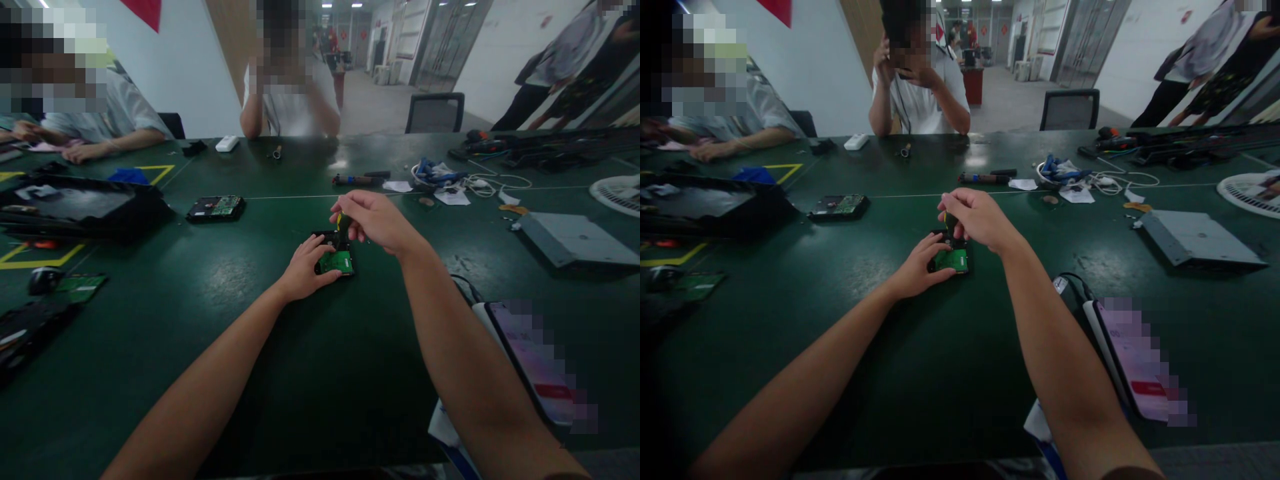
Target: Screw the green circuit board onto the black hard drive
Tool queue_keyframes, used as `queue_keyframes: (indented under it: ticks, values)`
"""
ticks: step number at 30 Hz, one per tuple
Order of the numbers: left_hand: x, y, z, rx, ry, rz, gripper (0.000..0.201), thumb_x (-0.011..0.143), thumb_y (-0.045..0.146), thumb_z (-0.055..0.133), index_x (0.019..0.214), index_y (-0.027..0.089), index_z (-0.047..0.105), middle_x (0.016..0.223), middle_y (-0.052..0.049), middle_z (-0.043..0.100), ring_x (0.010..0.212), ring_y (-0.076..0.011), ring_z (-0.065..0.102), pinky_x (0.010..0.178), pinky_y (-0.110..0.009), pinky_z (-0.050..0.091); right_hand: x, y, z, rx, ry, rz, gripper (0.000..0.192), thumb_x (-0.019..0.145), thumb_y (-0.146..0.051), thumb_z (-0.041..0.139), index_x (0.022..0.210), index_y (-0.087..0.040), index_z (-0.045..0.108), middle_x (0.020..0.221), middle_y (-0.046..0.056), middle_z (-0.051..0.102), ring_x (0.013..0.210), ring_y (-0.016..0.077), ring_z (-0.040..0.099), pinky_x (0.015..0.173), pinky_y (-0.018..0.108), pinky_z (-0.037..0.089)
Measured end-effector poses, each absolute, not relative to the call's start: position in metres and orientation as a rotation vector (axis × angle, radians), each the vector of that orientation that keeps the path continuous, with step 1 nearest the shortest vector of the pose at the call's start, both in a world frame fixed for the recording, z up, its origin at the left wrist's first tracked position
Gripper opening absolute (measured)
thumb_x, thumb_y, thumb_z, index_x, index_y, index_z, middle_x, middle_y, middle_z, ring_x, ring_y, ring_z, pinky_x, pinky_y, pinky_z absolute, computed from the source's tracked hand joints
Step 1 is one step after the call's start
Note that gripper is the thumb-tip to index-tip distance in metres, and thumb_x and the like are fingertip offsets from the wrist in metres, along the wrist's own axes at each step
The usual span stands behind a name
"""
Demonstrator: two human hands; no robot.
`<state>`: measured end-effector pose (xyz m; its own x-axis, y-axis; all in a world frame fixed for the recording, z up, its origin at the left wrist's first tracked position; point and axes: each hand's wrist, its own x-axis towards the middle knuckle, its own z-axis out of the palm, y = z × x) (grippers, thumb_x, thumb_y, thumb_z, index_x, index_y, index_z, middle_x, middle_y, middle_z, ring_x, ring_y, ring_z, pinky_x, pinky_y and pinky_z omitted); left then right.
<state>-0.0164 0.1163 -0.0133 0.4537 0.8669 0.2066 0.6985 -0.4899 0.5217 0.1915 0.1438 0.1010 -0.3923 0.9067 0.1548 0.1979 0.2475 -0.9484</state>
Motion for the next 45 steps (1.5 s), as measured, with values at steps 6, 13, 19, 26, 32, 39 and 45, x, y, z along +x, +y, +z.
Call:
queue_keyframes:
  ticks: [6, 13, 19, 26, 32, 39, 45]
  values:
    - [-0.0168, 0.1166, -0.0153, 2.354, 1.321, 0.656, 0.058, 0.089, 0.055, 0.07, 0.137, 0.025, 0.059, 0.167, -0.013, 0.035, 0.16, -0.0342, 0.021, 0.128, -0.058, 0.025, 0.1926, 0.1444, 0.0998, -0.962, -1.798, 1.225, 0.028, 0.104, -0.046, 0.054, 0.106, -0.02, 0.066, 0.084, 0.003, 0.066, 0.063, 0.0122, 0.061, 0.056, 0.026, 0.049]
    - [-0.0169, 0.1162, -0.0138, 2.333, 1.321, 0.643, 0.057, 0.09, 0.055, 0.07, 0.138, 0.027, 0.058, 0.168, -0.011, 0.035, 0.16, -0.0349, 0.02, 0.128, -0.06, 0.025, 0.1926, 0.1455, 0.0986, -1.12, -1.796, 0.959, 0.033, 0.096, -0.054, 0.065, 0.089, -0.021, 0.061, 0.077, 0.004, 0.065, 0.064, 0.0141, 0.059, 0.054, 0.028, 0.047]
    - [-0.0163, 0.1172, -0.0158, 2.341, 1.324, 0.656, 0.058, 0.089, 0.054, 0.071, 0.138, 0.027, 0.058, 0.168, -0.011, 0.035, 0.16, -0.0348, 0.022, 0.128, -0.059, 0.024, 0.191, 0.1517, 0.0912, -1.228, -1.706, 0.878, 0.022, 0.096, -0.041, 0.062, 0.086, -0.022, 0.057, 0.076, 0.005, 0.068, 0.056, 0.0131, 0.059, 0.048, 0.028, 0.041]
    - [-0.017, 0.1177, -0.0172, 2.354, 1.317, 0.669, 0.057, 0.089, 0.055, 0.071, 0.137, 0.027, 0.058, 0.167, -0.011, 0.037, 0.16, -0.0343, 0.022, 0.127, -0.059, 0.024, 0.1892, 0.1445, 0.0987, -1.017, -1.751, 1.167, 0.024, 0.103, -0.044, 0.054, 0.102, -0.021, 0.061, 0.104, 0.008, 0.073, 0.056, 0.0098, 0.061, 0.044, 0.025, 0.04]
    - [-0.0173, 0.1177, -0.0167, 2.351, 1.318, 0.666, 0.058, 0.089, 0.055, 0.071, 0.138, 0.026, 0.058, 0.167, -0.012, 0.036, 0.16, -0.0347, 0.022, 0.127, -0.059, 0.025, 0.1905, 0.1437, 0.0973, -0.975, -1.83, 1.139, 0.029, 0.103, -0.049, 0.055, 0.102, -0.022, 0.065, 0.083, 0.004, 0.068, 0.062, 0.0133, 0.061, 0.055, 0.028, 0.048]
    - [-0.0165, 0.1154, -0.0115, 2.321, 1.318, 0.636, 0.057, 0.09, 0.053, 0.071, 0.139, 0.027, 0.057, 0.169, -0.01, 0.034, 0.16, -0.0352, 0.02, 0.128, -0.061, 0.024, 0.1927, 0.1481, 0.0974, -1.201, -1.818, 0.789, 0.028, 0.095, -0.045, 0.065, 0.082, -0.021, 0.061, 0.076, 0.004, 0.067, 0.065, 0.0152, 0.059, 0.056, 0.03, 0.043]
    - [-0.0168, 0.1165, -0.0133, 2.338, 1.322, 0.642, 0.057, 0.089, 0.054, 0.071, 0.138, 0.027, 0.058, 0.168, -0.011, 0.035, 0.16, -0.0352, 0.021, 0.127, -0.06, 0.024, 0.1904, 0.1464, 0.0971, -1.106, -1.787, 0.956, 0.023, 0.101, -0.041, 0.055, 0.092, -0.021, 0.062, 0.096, 0.006, 0.074, 0.053, 0.0097, 0.056, 0.047, 0.027, 0.039]
